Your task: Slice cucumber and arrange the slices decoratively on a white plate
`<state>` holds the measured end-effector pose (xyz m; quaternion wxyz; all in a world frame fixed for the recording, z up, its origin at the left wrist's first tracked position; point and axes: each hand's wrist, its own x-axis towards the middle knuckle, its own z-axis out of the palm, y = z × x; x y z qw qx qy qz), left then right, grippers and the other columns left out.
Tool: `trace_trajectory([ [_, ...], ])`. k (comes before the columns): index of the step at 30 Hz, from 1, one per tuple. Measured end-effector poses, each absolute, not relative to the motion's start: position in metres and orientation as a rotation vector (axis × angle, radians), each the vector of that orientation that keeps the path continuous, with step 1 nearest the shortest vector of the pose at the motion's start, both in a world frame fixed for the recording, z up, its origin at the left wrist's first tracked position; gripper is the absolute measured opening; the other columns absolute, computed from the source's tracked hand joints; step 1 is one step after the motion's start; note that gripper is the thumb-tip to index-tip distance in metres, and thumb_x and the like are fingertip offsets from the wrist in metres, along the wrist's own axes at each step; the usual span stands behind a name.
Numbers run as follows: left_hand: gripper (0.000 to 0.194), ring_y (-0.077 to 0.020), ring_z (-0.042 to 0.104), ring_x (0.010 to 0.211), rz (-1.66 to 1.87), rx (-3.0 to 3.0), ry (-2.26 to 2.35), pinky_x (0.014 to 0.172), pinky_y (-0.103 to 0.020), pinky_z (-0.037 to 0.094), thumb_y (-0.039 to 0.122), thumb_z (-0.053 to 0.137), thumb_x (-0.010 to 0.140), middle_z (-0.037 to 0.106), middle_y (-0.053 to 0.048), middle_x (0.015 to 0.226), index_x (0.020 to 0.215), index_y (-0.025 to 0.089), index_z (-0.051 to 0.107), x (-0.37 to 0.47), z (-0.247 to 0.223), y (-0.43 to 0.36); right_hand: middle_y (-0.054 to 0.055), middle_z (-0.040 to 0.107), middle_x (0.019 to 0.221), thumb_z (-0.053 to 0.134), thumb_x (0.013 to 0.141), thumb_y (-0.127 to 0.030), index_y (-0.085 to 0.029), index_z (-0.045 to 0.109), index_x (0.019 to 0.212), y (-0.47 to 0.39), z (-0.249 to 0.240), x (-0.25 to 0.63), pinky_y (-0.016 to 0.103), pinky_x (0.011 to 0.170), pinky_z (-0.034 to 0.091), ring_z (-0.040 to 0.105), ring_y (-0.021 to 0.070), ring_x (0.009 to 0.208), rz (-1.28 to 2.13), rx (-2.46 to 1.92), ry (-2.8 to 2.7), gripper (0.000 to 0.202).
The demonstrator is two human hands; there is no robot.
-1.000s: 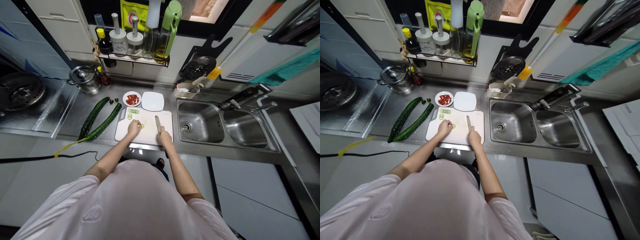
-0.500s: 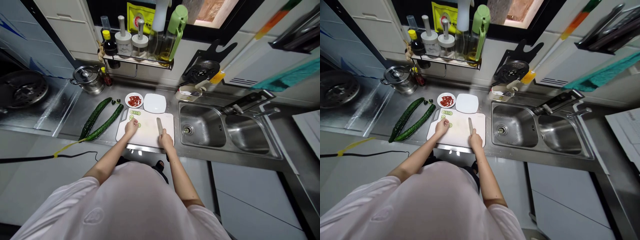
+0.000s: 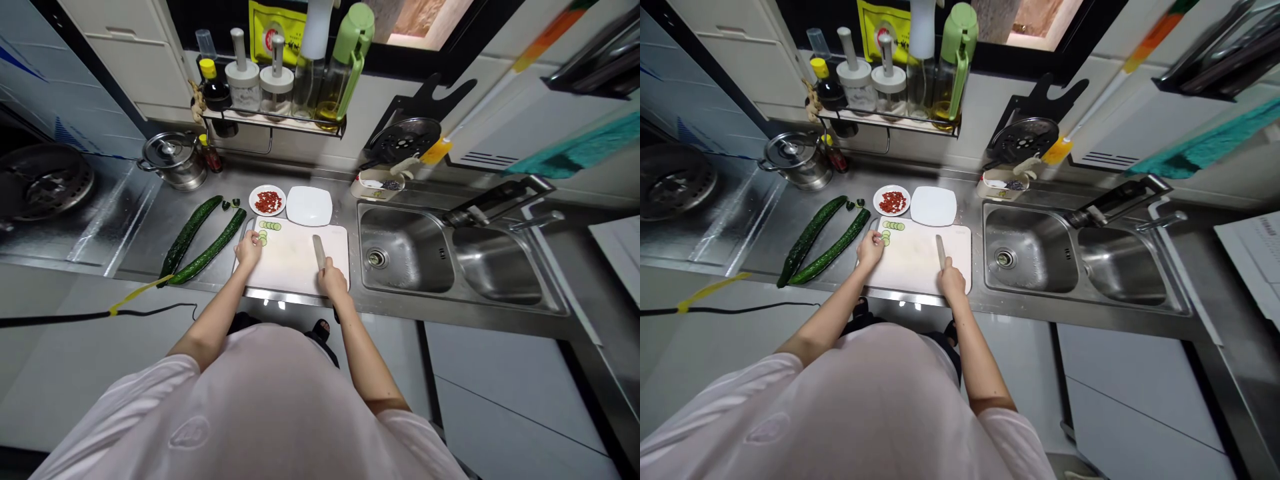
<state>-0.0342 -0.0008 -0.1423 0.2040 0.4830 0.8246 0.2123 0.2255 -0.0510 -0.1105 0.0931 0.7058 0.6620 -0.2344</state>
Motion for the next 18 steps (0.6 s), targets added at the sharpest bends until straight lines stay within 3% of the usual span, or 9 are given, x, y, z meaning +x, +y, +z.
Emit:
trace_trajectory([
  [18,0.021,-0.0234,0.057,0.101,0.495,1.534,2.294,0.088,-0.035,0.036,0.024,0.049,0.083,0.067,-0.006,0.097,0.096,0.026,0.065,-0.036,-0.129,-0.005,0.014,0.065,0.098,0.034,0.090,-0.018,-0.016,0.035,0.126,-0.048,-0.109,0.222,0.032,0.072,0.042,0.063,0.0249,0.090,-0.700,2.061,1.973,0.035],
])
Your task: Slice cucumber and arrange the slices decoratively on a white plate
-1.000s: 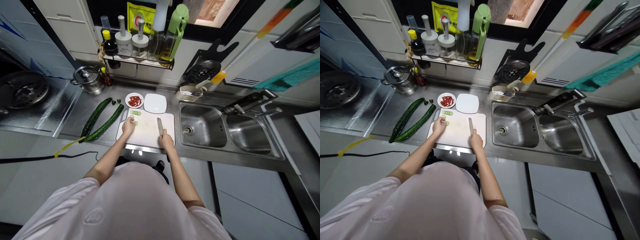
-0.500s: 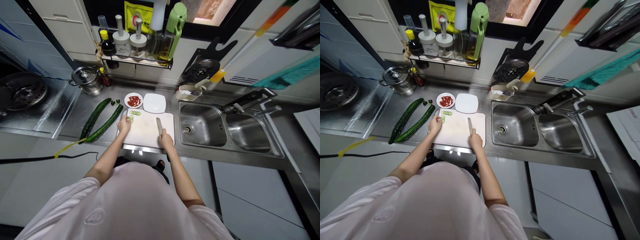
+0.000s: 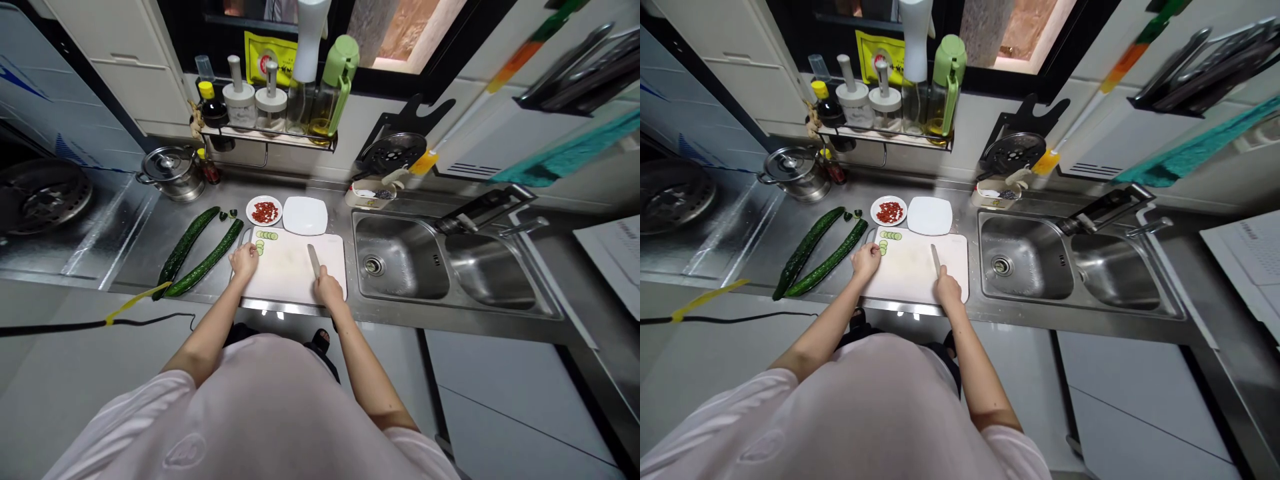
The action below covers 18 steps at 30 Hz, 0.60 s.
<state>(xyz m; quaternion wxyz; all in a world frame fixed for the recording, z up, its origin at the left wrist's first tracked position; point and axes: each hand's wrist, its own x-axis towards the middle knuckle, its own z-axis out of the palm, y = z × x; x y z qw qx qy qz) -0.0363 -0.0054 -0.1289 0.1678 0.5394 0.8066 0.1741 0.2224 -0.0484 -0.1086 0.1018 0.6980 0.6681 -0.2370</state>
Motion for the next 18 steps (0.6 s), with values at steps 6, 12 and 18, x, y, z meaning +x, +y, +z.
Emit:
trace_trajectory([
  [6,0.024,-0.0250,0.054,0.103,0.530,1.704,2.184,0.091,-0.036,0.035,0.026,0.047,0.086,0.065,-0.008,0.101,0.103,0.024,0.064,-0.029,-0.121,0.012,0.014,0.064,0.098,0.036,0.091,-0.019,-0.017,0.035,0.126,-0.047,-0.112,0.224,0.031,0.072,0.043,0.063,0.0240,0.089,-0.715,2.061,1.960,0.034],
  [12,0.032,-0.0290,0.049,0.110,0.421,1.916,2.071,0.095,-0.041,0.031,0.027,0.050,0.086,0.060,-0.011,0.111,0.116,0.025,0.061,-0.012,-0.124,0.040,0.014,0.065,0.097,0.035,0.090,-0.017,-0.016,0.035,0.126,-0.046,-0.113,0.223,0.032,0.072,0.043,0.063,0.0255,0.090,-0.717,2.055,1.975,0.036],
  [18,0.030,-0.0298,0.048,0.110,0.199,2.012,2.065,0.094,-0.043,0.031,0.030,0.044,0.089,0.057,-0.014,0.113,0.113,0.022,0.061,-0.005,-0.129,0.055,0.014,0.065,0.098,0.036,0.091,-0.017,-0.015,0.035,0.126,-0.047,-0.109,0.220,0.031,0.074,0.042,0.063,0.0242,0.091,-0.716,2.034,1.962,0.036],
])
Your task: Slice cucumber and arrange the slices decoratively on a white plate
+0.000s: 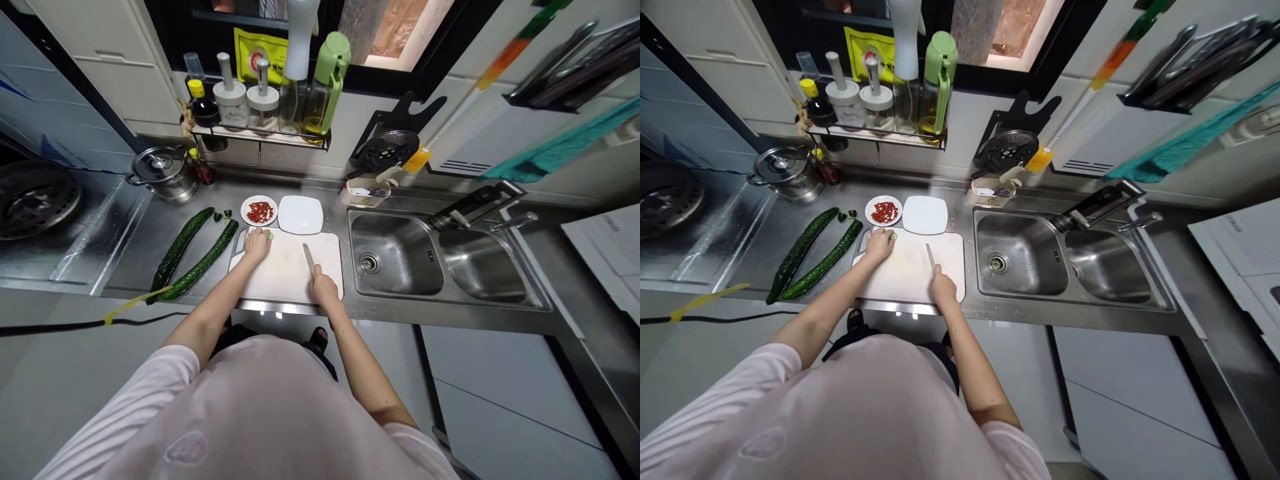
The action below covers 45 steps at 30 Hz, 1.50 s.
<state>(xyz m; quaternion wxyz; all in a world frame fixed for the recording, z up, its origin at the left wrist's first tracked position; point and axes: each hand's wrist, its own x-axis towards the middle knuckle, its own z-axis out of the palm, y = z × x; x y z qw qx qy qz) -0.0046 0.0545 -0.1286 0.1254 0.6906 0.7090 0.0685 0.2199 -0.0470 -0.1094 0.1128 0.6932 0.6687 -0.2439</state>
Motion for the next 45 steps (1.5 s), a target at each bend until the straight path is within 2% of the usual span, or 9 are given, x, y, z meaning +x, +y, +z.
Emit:
trace_trajectory([
  [11,0.024,-0.0279,0.051,0.108,0.275,2.034,2.066,0.090,-0.040,0.033,0.023,0.046,0.088,0.060,-0.013,0.109,0.108,0.022,0.060,-0.002,-0.130,0.058,0.016,0.065,0.098,0.035,0.091,-0.017,-0.015,0.035,0.128,-0.047,-0.109,0.220,0.032,0.074,0.043,0.063,0.0256,0.092,-0.682,2.017,1.974,0.037],
  [21,0.019,-0.0170,0.059,0.084,0.576,1.631,1.974,0.073,-0.026,0.040,0.019,0.051,0.082,0.068,-0.003,0.089,0.096,0.023,0.064,0.001,-0.138,0.041,0.014,0.066,0.096,0.036,0.089,-0.016,-0.016,0.036,0.125,-0.047,-0.113,0.219,0.032,0.071,0.044,0.064,0.0255,0.088,-0.640,2.015,2.012,0.036],
  [26,0.016,-0.0141,0.060,0.077,0.612,1.513,1.865,0.070,-0.023,0.042,0.022,0.060,0.076,0.068,0.000,0.081,0.091,0.021,0.065,0.007,-0.144,0.019,0.015,0.066,0.096,0.035,0.089,-0.016,-0.016,0.035,0.126,-0.046,-0.114,0.219,0.032,0.072,0.043,0.064,0.0254,0.090,-0.646,2.011,2.014,0.036],
  [30,0.014,-0.0135,0.060,0.074,0.601,1.498,1.842,0.068,-0.023,0.042,0.025,0.060,0.077,0.068,0.000,0.078,0.089,0.022,0.066,0.012,-0.149,0.003,0.015,0.066,0.097,0.035,0.089,-0.015,-0.016,0.034,0.127,-0.046,-0.114,0.219,0.032,0.073,0.043,0.064,0.0251,0.090,-0.662,2.013,1.994,0.038],
  [45,0.017,-0.0169,0.059,0.080,0.505,1.700,1.932,0.070,-0.026,0.042,0.021,0.053,0.082,0.066,-0.004,0.092,0.092,0.023,0.066,0.017,-0.154,-0.009,0.015,0.065,0.098,0.034,0.090,-0.014,-0.016,0.033,0.128,-0.049,-0.113,0.215,0.032,0.075,0.043,0.063,0.0241,0.092,-0.617,1.997,2.006,0.038],
])
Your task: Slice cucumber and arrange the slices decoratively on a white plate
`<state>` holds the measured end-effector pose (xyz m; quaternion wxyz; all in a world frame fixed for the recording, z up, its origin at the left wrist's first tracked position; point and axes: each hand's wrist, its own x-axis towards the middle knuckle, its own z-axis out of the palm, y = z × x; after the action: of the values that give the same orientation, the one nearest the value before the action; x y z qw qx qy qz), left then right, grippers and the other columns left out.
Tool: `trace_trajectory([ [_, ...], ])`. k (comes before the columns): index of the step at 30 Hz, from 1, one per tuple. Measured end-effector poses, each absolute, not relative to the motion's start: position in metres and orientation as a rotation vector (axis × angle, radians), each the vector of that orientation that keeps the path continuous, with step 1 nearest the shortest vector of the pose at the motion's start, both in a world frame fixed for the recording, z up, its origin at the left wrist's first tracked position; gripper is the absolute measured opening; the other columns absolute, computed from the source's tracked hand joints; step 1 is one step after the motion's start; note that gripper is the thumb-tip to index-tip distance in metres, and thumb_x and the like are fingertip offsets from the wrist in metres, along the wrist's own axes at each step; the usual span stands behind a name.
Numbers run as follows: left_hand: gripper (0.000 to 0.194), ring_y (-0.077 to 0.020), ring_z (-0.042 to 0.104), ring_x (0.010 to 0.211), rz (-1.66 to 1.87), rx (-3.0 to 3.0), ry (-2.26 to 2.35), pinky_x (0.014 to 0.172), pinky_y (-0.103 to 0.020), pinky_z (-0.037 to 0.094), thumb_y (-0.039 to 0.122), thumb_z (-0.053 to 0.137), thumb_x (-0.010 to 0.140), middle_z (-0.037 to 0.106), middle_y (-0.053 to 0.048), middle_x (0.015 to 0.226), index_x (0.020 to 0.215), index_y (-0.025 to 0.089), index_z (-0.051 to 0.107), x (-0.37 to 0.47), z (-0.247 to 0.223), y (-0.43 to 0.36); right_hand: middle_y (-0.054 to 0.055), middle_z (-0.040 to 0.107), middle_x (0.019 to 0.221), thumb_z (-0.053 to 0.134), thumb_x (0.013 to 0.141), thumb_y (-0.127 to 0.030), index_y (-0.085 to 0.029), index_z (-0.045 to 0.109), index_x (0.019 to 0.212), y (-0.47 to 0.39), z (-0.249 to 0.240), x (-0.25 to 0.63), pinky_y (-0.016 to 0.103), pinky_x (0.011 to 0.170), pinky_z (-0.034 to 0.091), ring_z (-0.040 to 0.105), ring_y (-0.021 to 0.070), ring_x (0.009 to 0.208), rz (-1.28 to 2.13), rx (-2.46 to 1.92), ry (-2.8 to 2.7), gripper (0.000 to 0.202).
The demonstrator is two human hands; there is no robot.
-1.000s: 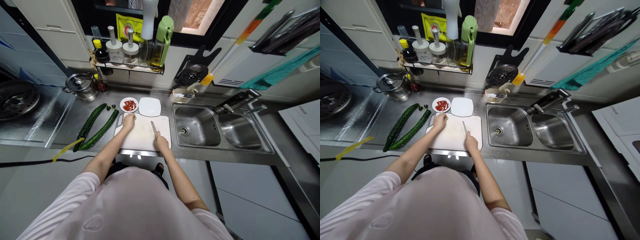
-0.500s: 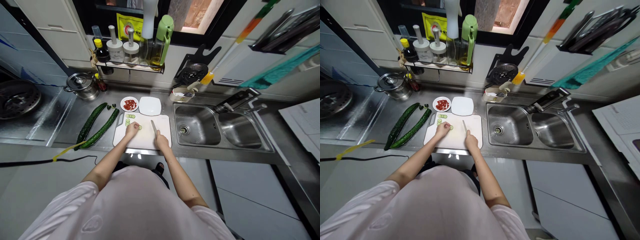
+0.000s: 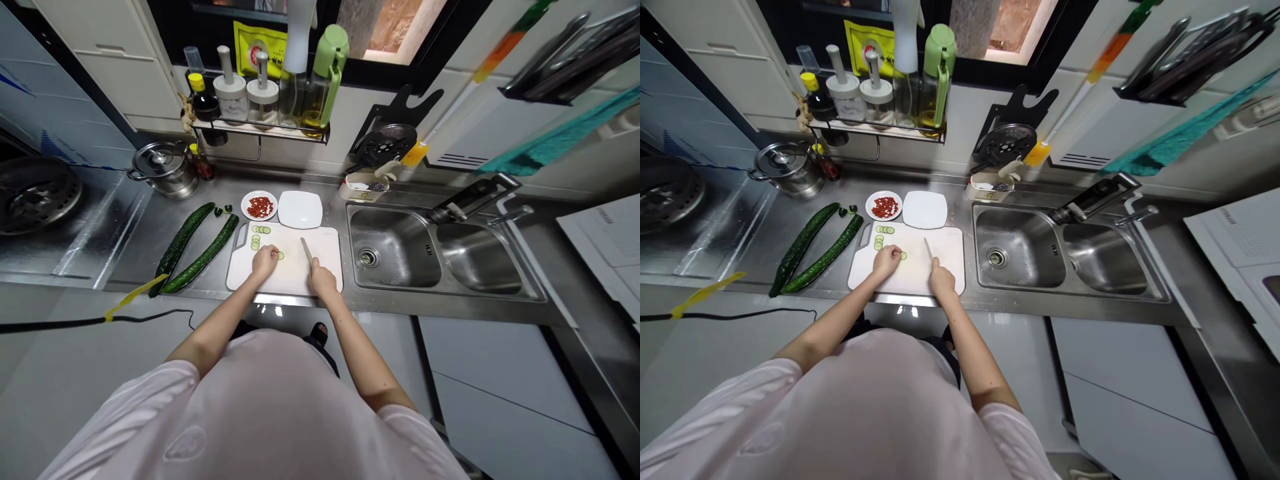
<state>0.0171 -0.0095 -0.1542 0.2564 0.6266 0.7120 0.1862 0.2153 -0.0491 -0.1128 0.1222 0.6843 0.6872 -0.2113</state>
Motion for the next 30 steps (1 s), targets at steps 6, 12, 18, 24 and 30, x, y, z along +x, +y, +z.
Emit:
trace_trajectory([
  [6,0.019,-0.0177,0.059,0.083,0.497,1.694,1.895,0.072,-0.027,0.043,0.021,0.054,0.082,0.065,-0.004,0.092,0.097,0.023,0.065,0.016,-0.151,-0.010,0.015,0.065,0.099,0.032,0.090,-0.013,-0.015,0.034,0.128,-0.052,-0.106,0.215,0.032,0.075,0.044,0.064,0.0248,0.092,-0.592,1.991,2.024,0.038],
  [12,0.017,-0.0169,0.059,0.082,0.497,1.637,1.901,0.071,-0.026,0.043,0.022,0.058,0.079,0.066,-0.003,0.088,0.094,0.023,0.065,0.015,-0.154,-0.007,0.016,0.065,0.101,0.032,0.092,-0.013,-0.015,0.031,0.130,-0.053,-0.102,0.214,0.032,0.077,0.044,0.063,0.0238,0.094,-0.599,1.972,2.014,0.039],
  [18,0.016,-0.0152,0.060,0.078,0.537,1.572,1.892,0.069,-0.025,0.042,0.023,0.060,0.076,0.067,0.000,0.083,0.092,0.023,0.065,0.011,-0.158,-0.004,0.014,0.065,0.098,0.034,0.091,-0.014,-0.015,0.033,0.128,-0.052,-0.102,0.216,0.033,0.075,0.044,0.063,0.0248,0.092,-0.593,1.972,2.040,0.038],
  [24,0.014,-0.0140,0.059,0.075,0.596,1.508,1.909,0.067,-0.024,0.041,0.030,0.061,0.077,0.066,0.001,0.079,0.088,0.022,0.063,0.009,-0.157,-0.001,0.015,0.064,0.100,0.033,0.092,-0.015,-0.016,0.033,0.127,-0.058,-0.091,0.212,0.033,0.077,0.043,0.063,0.0246,0.093,-0.573,1.914,2.071,0.035],
  [30,0.011,-0.0146,0.058,0.074,0.567,1.508,1.959,0.064,-0.024,0.039,0.031,0.061,0.076,0.065,0.001,0.078,0.083,0.022,0.060,0.010,-0.155,0.001,0.014,0.065,0.097,0.032,0.093,-0.017,-0.018,0.035,0.124,-0.073,-0.083,0.204,0.033,0.076,0.043,0.063,0.0256,0.092,-0.585,1.769,2.190,0.031],
])
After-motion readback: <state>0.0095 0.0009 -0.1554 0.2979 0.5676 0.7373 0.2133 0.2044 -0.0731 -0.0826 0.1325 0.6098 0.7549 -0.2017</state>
